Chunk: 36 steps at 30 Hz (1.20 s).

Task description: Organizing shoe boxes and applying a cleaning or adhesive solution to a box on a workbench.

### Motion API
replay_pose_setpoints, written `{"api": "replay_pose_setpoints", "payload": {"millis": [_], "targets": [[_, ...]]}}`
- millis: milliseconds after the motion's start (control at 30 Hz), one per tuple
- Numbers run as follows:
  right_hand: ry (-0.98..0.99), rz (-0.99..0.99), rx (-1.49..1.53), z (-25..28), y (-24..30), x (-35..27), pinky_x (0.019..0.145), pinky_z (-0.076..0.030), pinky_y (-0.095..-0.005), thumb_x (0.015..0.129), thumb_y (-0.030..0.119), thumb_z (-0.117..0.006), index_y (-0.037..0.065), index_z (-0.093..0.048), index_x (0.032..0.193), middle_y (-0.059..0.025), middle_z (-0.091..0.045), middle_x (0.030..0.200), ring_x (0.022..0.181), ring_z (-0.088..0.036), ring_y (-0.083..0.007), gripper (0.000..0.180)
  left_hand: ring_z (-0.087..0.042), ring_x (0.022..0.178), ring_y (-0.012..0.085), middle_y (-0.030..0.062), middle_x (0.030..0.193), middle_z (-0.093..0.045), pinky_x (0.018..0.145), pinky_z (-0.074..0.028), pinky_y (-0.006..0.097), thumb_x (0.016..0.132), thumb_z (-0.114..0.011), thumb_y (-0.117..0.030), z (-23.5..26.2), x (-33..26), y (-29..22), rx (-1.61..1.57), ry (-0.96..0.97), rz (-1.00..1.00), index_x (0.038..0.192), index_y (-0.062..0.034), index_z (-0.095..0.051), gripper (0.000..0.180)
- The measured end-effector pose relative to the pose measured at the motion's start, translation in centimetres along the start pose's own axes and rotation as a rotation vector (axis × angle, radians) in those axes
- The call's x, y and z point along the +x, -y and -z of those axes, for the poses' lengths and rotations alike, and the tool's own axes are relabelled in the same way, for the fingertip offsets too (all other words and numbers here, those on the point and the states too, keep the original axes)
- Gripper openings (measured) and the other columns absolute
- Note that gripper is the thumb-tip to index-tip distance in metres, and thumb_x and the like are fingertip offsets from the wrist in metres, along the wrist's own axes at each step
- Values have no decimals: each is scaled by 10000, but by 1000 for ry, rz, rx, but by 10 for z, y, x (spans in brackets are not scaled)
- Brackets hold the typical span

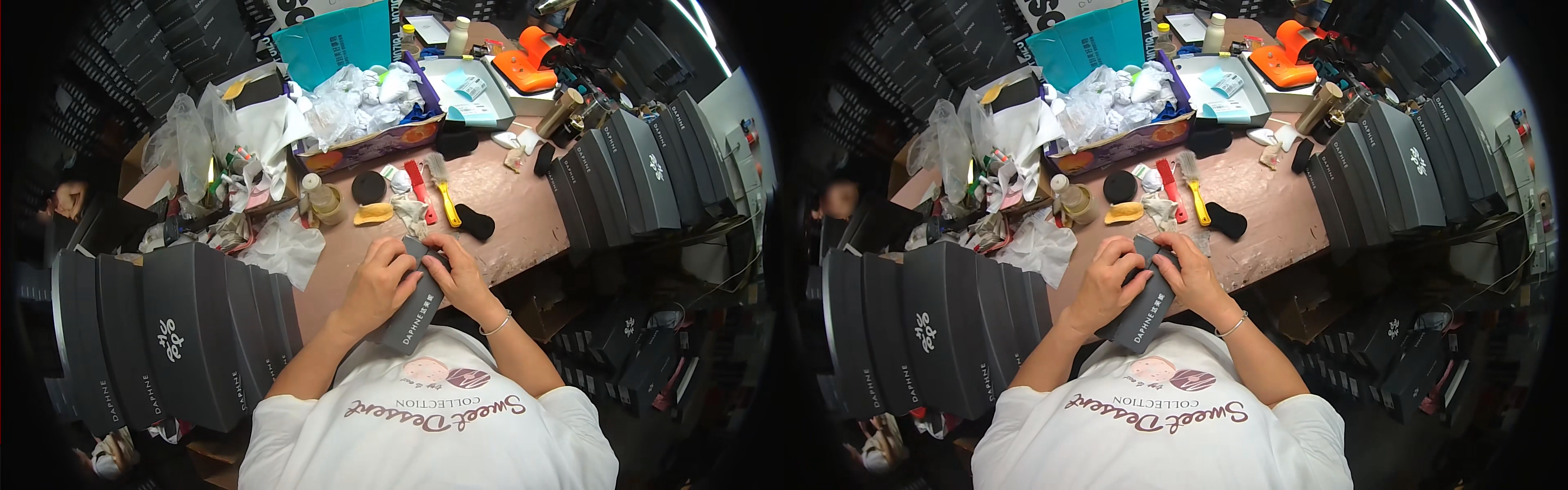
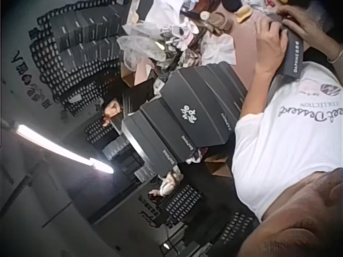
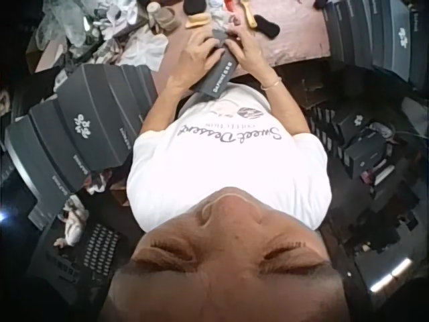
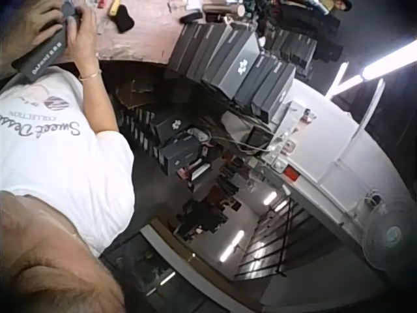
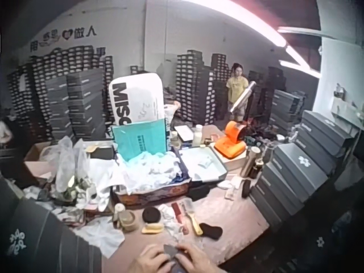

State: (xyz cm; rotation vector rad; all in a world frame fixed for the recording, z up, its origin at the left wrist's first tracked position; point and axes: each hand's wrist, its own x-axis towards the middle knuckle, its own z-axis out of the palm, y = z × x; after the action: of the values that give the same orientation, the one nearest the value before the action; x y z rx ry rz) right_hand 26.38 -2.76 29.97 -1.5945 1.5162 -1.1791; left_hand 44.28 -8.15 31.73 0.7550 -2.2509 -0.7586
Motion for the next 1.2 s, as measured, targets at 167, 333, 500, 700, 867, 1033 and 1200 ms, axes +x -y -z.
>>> {"api": "replay_pose_setpoints", "payload": {"millis": [167, 333, 500, 700, 867, 1033, 1200], "targets": [[-13, 12, -16, -1, -4, 0, 841, -490, -377, 899, 76, -609, 11, -540, 1140, -172, -607, 1068, 960, -612, -320, 259, -550, 1035, 321, 134, 1022, -579, 866, -464, 390, 746, -738, -73, 4, 2, 2, -150, -35, 104, 935, 0, -632, 229], [-24, 20, -26, -3, -4, 1, 844, -491, -377, 900, 77, -611, 11, -538, 1142, -176, -607, 1072, 972, -613, -329, 261, -557, 1015, 316, 134, 1005, -593, 857, -469, 394, 764, -711, -59, 8, 8, 3, -52, 41, 60, 958, 4, -639, 216], [-16, 29, -40, -3, 0, 3, 849, -488, -375, 899, 72, -611, 7, -537, 1142, -178, -605, 1071, 977, -609, -330, 263, -543, 983, 315, 124, 959, -580, 846, -460, 401, 786, -661, -32, 13, 17, 5, 64, 164, -23, 935, 2, -631, 156], [-20, 38, -48, -2, -2, 2, 844, -486, -374, 894, 64, -613, 5, -536, 1139, -178, -603, 1062, 967, -607, -332, 263, -502, 957, 318, 125, 923, -513, 835, -430, 408, 816, -625, -30, 12, 21, -1, 303, 229, -103, 918, -11, -566, 119], [-16, 12, -39, -1, 3, 2, 836, -486, -374, 891, 62, -613, 7, -537, 1131, -175, -604, 1046, 954, -609, -326, 258, -491, 955, 326, 135, 931, -496, 830, -422, 416, 829, -634, -36, 6, 12, 15, 99, 115, -111, 917, -15, -551, 123], [-19, 26, -38, -2, 1, -1, 833, -488, -369, 893, 62, -611, 8, -537, 1128, -174, -604, 1038, 946, -610, -323, 252, -485, 947, 333, 140, 923, -500, 827, -418, 416, 835, -637, -36, 5, 8, 17, 18, 91, -83, 908, -11, -545, 120], [-52, 81, -120, -1, -1, -4, 893, -457, -391, 866, 81, -652, 27, -545, 1170, -165, -579, 1117, 1031, -569, -338, 327, -483, 945, 335, 140, 913, -511, 825, -413, 416, 851, -614, -41, 6, 6, 16, -67, 73, -44, 909, -6, -543, 97]]}}
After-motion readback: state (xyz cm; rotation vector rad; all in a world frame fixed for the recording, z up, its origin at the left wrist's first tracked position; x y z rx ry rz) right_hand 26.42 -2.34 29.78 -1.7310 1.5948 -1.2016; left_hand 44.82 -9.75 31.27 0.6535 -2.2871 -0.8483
